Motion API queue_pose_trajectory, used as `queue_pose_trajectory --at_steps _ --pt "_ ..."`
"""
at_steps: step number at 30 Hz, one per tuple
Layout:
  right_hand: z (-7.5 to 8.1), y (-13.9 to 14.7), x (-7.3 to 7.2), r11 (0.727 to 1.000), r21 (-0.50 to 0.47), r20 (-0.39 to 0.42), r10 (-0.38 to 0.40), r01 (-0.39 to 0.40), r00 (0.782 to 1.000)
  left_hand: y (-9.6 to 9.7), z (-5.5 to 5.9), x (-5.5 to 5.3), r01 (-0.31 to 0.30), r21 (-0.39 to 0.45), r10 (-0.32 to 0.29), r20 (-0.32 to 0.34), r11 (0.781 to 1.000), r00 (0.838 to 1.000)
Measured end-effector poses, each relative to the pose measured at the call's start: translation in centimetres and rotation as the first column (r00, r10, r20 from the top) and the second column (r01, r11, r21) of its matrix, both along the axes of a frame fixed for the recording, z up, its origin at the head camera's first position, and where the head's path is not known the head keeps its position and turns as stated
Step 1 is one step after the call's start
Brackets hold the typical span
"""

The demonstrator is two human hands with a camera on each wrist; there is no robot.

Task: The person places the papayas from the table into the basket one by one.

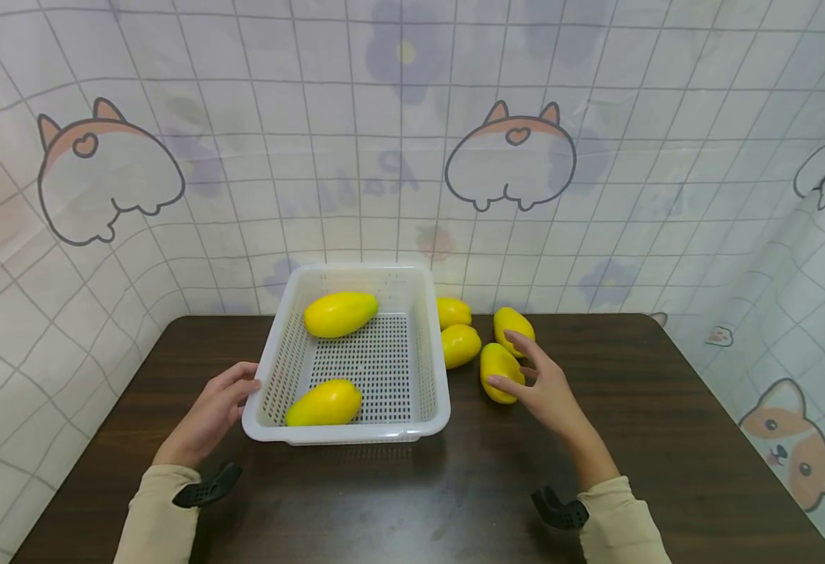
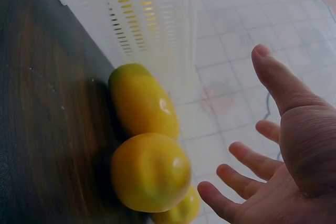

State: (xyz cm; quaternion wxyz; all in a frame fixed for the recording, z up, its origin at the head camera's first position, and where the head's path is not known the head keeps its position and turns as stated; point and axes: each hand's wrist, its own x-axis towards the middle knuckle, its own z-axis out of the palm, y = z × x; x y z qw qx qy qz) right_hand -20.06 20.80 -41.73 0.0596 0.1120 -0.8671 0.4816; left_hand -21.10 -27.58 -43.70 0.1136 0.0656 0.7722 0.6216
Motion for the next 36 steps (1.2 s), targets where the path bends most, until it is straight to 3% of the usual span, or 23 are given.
queue_pose_trajectory --at_steps 19,36 --pt "-2.1 0.4 -0.7 0.998 -0.018 -0.033 -0.059 0.058 0.998 0.1 0.0 0.0 0.01 0.007 -0.01 -0.012 1.0 1.0" --pt "-4.0 -0.2 -1.6 0.978 0.023 -0.007 -0.207 0.208 0.978 0.0 -0.2 -0.1 0.016 0.021 -0.016 -0.024 1.0 1.0"
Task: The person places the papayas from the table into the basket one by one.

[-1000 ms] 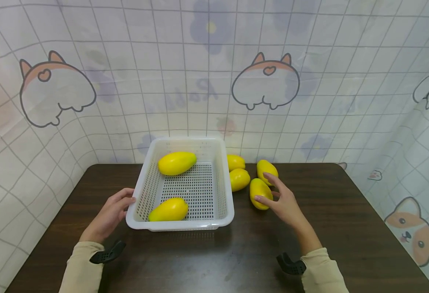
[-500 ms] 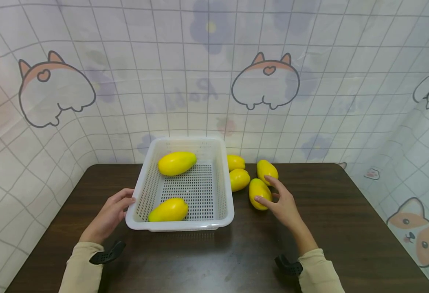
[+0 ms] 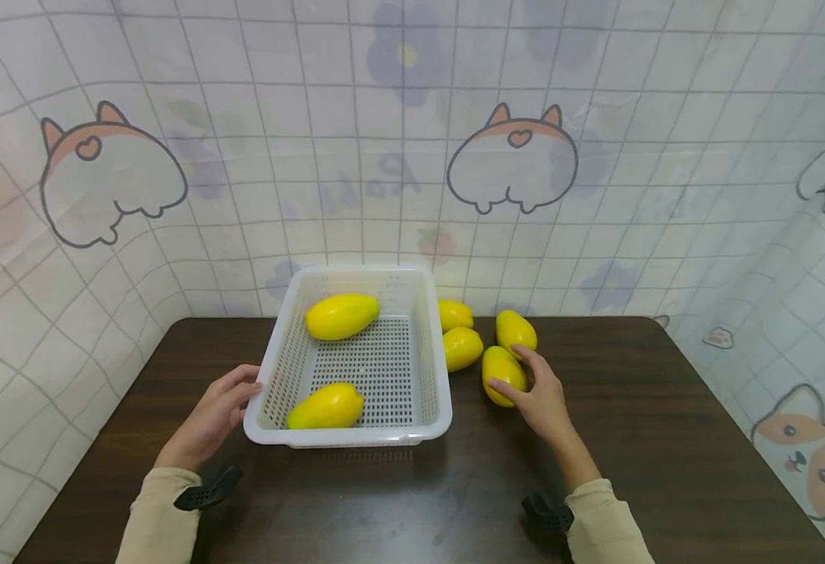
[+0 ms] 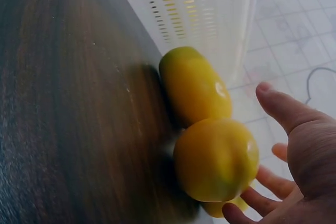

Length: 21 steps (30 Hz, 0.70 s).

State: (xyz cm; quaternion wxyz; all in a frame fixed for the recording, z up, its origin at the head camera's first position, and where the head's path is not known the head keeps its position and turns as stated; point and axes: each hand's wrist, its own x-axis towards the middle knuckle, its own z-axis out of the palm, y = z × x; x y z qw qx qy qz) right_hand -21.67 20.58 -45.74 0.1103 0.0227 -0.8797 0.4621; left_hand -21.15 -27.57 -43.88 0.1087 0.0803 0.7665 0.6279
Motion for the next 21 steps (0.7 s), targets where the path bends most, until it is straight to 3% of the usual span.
queue_pose_trajectory --at_steps 12,21 --pt "-0.5 -0.1 -0.5 1.0 0.001 0.021 -0.027 0.027 0.999 -0.1 0.5 -0.1 -0.01 -0.017 0.01 0.002 1.0 1.0" --pt "-1.1 -0.2 -0.2 0.999 -0.012 0.027 -0.045 0.046 0.999 0.1 0.1 0.1 -0.016 -0.021 0.016 -0.002 1.0 1.0"
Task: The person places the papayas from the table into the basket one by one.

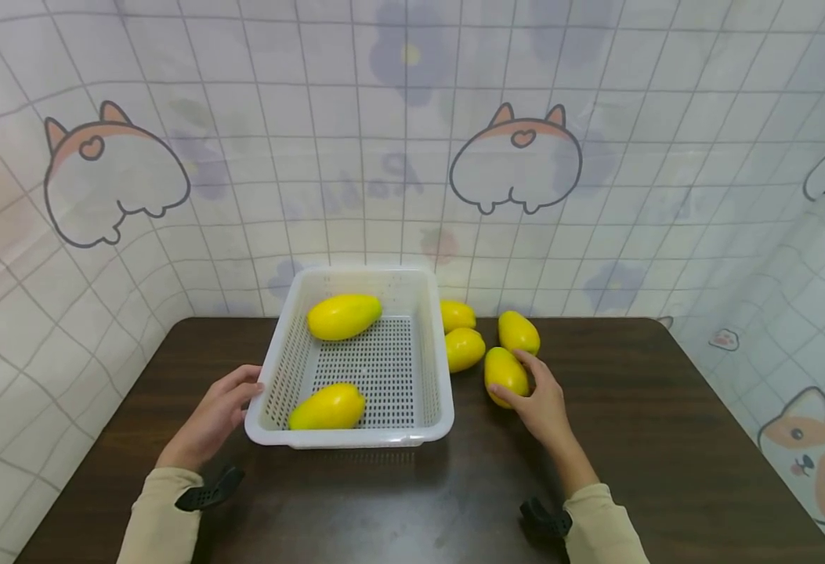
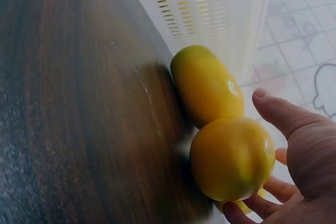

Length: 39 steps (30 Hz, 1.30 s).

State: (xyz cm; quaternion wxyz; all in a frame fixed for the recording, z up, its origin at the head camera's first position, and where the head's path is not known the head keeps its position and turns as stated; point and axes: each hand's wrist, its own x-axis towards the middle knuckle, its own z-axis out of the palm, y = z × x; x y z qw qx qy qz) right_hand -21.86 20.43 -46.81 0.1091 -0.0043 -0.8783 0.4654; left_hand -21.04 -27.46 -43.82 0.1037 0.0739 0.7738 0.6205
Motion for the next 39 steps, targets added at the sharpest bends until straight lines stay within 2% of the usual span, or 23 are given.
queue_pose_trajectory --at_steps 13,25,39 --pt "-0.56 -0.06 -0.15 0.999 0.032 0.039 -0.035 0.034 0.999 -0.07 0.03 -0.03 0.008 0.009 -0.008 0.0 1.0 1.0" --pt "-0.46 0.03 -0.07 0.999 0.039 0.073 -0.024 0.022 0.997 -0.05 -0.12 -0.04 0.006 0.006 -0.006 0.011 1.0 1.0" --pt "-0.16 -0.17 0.02 0.999 0.035 0.065 -0.021 0.019 0.998 -0.17 -0.01 -0.01 0.006 0.005 -0.006 0.023 1.0 1.0"
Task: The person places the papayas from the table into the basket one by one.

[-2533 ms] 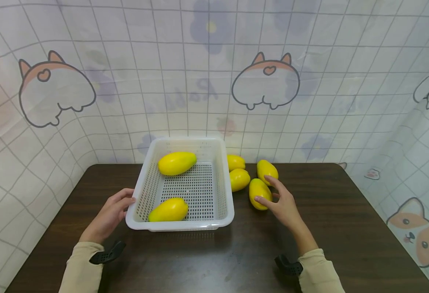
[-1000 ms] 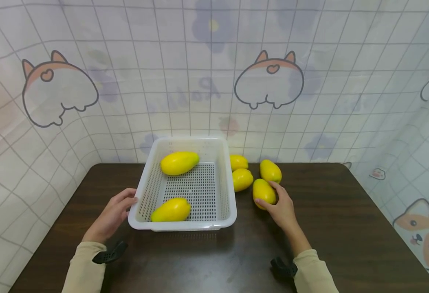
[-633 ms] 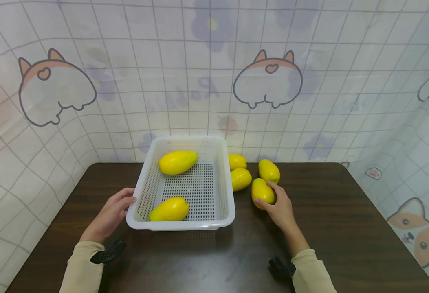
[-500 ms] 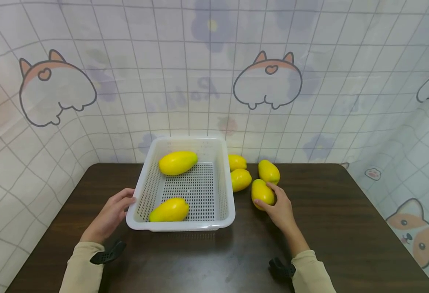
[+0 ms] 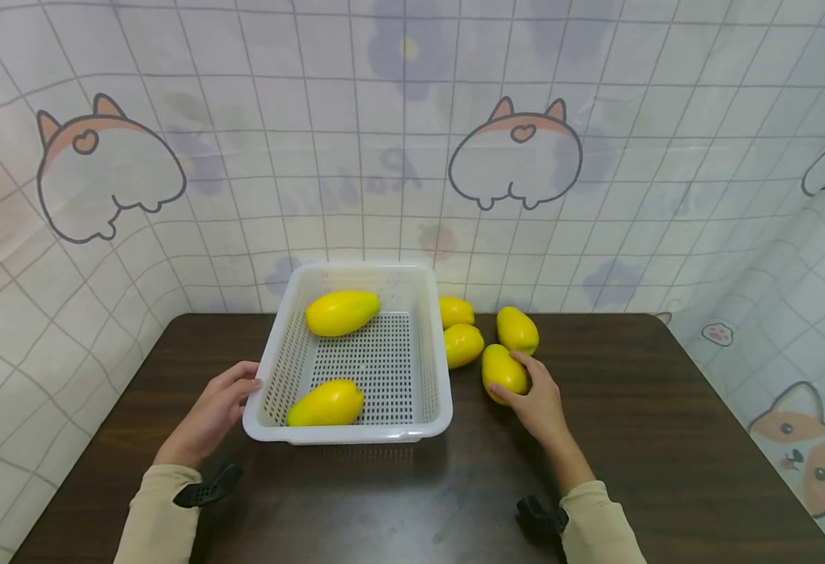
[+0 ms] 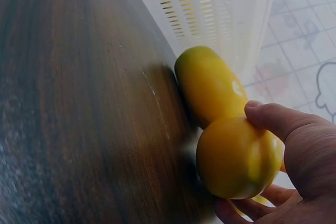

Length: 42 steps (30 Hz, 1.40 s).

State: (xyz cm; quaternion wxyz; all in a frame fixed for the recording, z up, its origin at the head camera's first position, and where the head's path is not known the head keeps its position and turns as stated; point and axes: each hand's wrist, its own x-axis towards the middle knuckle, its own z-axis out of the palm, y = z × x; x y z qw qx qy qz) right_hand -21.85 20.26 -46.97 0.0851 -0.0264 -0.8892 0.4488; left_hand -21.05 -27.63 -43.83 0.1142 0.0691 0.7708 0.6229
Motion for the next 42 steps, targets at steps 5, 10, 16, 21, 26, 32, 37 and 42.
queue_pose_trajectory --at_steps 5,10,16,21,26,32,37,42 --pt "0.1 0.0 0.1 1.0 0.001 -0.008 -0.001 0.001 1.0 0.0 0.0 -0.1 0.004 0.004 -0.004 -0.003 1.0 1.0" --pt "0.3 -0.2 0.2 1.0 0.0 -0.034 -0.001 0.001 0.999 0.0 -0.1 -0.1 0.001 0.011 -0.001 0.001 1.0 1.0" --pt "0.7 -0.2 0.3 1.0 -0.008 -0.042 0.007 -0.007 0.999 -0.1 -0.3 -0.2 0.001 0.013 -0.001 0.005 1.0 1.0" --pt "1.1 -0.2 0.4 1.0 -0.014 -0.061 0.011 -0.011 0.998 -0.1 -0.2 -0.2 0.003 0.015 -0.003 0.004 1.0 1.0" --pt "1.5 -0.3 0.5 1.0 -0.016 -0.056 0.014 -0.015 0.998 -0.1 0.0 -0.1 0.004 0.017 -0.004 0.004 1.0 1.0" --pt "2.2 -0.5 0.5 0.999 -0.029 -0.066 0.018 -0.02 0.998 0.0 0.2 0.0 0.005 0.024 -0.005 0.002 1.0 1.0" --pt "2.7 -0.8 0.6 0.999 -0.031 -0.081 0.019 -0.022 0.997 0.0 0.1 0.0 0.008 0.021 -0.008 0.0 1.0 1.0" --pt "3.0 -1.2 0.8 0.998 -0.053 -0.094 0.027 -0.032 0.995 0.0 0.0 -0.1 0.003 0.009 -0.003 0.005 1.0 1.0"
